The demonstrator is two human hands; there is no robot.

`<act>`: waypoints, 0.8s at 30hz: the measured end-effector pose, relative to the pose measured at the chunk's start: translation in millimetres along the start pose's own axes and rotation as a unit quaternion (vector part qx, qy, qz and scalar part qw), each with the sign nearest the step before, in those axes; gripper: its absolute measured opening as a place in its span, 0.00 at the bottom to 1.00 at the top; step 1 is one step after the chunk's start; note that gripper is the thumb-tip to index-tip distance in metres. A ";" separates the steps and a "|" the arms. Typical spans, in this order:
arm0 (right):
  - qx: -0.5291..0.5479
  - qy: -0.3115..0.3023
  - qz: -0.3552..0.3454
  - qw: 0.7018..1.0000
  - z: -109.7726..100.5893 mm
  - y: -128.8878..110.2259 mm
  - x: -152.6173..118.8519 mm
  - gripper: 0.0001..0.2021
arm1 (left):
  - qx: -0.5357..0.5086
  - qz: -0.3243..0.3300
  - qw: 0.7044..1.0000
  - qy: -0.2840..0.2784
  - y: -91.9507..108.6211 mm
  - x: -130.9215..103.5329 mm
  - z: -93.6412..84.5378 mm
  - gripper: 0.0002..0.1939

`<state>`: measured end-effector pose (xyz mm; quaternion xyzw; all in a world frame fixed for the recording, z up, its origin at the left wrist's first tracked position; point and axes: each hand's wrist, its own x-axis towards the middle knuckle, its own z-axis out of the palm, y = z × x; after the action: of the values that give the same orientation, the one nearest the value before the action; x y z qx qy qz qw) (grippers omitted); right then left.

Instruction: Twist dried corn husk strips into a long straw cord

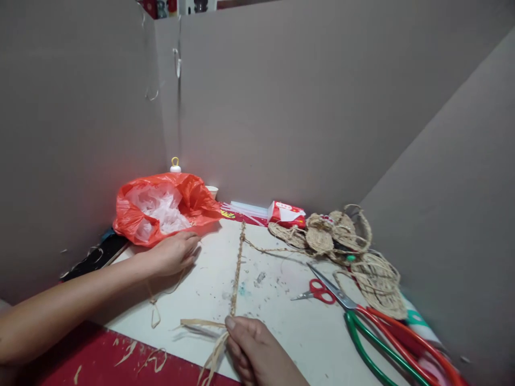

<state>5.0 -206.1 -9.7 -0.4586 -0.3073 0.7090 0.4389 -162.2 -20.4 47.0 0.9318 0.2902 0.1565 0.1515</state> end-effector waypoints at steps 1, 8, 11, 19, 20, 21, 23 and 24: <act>-0.003 -0.005 0.001 1.000 -1.1 -0.2 0.2 0.25 | 0.024 0.000 1.000 -0.019 0.5 4.6 1.9 0.10; 0.001 -0.014 -0.002 1.000 -2.1 -4.1 -3.2 0.25 | -0.123 -0.069 0.985 -0.095 33.7 3.3 -0.7 0.13; 0.019 -0.021 -0.001 1.000 -1.3 -4.6 -4.9 0.24 | -0.369 -0.116 0.906 -0.173 52.6 -2.6 14.4 0.15; -0.006 -0.013 -0.024 1.000 -0.6 -2.3 -5.5 0.22 | -0.550 -0.225 0.731 -0.335 77.5 -20.5 43.7 0.22; -0.007 -0.009 -0.025 1.000 -0.4 -2.1 -5.5 0.22 | -0.555 -0.228 0.733 -0.320 78.9 -22.8 44.4 0.21; -0.009 -0.006 -0.027 1.000 -0.4 -2.0 -5.5 0.22 | -0.563 -0.233 0.733 -0.303 80.2 -24.8 45.5 0.20; -0.022 -0.006 -0.035 0.999 -0.9 -1.8 -5.3 0.22 | -0.582 -0.246 0.727 -0.270 82.4 -27.6 48.7 0.20; -0.034 -0.007 -0.039 0.999 -1.7 -1.4 -5.0 0.22 | -0.591 -0.248 0.724 -0.254 83.3 -28.3 50.6 0.19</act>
<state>8.0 -210.0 -7.2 -0.4556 -0.3519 0.6839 0.4481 -124.1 -112.3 26.5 0.5527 0.3101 0.0104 0.7735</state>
